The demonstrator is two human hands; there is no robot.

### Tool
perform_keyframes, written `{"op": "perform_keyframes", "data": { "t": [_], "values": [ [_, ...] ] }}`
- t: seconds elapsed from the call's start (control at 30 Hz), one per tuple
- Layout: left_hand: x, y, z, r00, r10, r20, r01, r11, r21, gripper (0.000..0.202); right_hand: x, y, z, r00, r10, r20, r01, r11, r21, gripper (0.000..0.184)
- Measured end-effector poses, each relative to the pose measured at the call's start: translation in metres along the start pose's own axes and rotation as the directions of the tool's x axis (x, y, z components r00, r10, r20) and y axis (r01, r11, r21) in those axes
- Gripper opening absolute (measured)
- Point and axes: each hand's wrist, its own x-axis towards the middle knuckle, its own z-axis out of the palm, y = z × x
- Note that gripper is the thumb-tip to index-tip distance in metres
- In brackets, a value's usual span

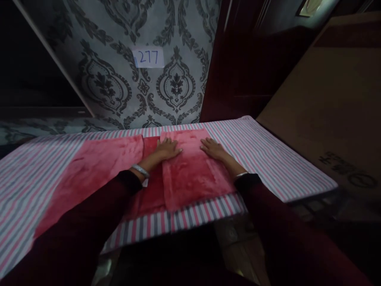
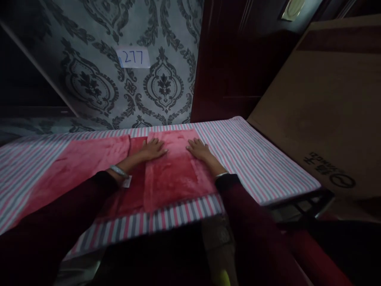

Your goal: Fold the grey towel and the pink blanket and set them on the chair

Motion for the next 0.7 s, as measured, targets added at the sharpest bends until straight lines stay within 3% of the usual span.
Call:
{"op": "perform_keyframes", "data": {
  "t": [0.13,0.23,0.43,0.53,0.7],
  "values": [
    [-0.058,0.01,0.029,0.976,0.213,-0.047,-0.212,0.977,0.031,0.076,-0.076,0.008,0.022,0.987,-0.099,-0.128,0.093,0.994,-0.052,0.059],
    [-0.081,0.015,0.049,0.964,0.263,-0.045,-0.261,0.964,0.055,0.076,-0.113,0.014,0.039,0.98,-0.122,-0.159,0.112,0.991,-0.069,0.059],
    [-0.094,0.009,0.042,0.975,0.224,-0.013,-0.224,0.974,-0.029,0.068,-0.146,0.023,0.047,0.967,-0.02,-0.254,0.021,1.0,0.002,0.055],
    [-0.119,0.003,0.044,0.968,0.211,-0.134,-0.225,0.97,-0.096,0.055,-0.17,0.018,0.052,0.936,0.043,-0.348,-0.025,0.998,0.055,0.053],
    [-0.178,0.003,0.066,0.896,0.248,-0.368,-0.333,0.924,-0.189,0.043,-0.204,-0.004,0.067,0.888,-0.09,-0.45,0.141,0.987,0.081,0.046]
  ]
}}
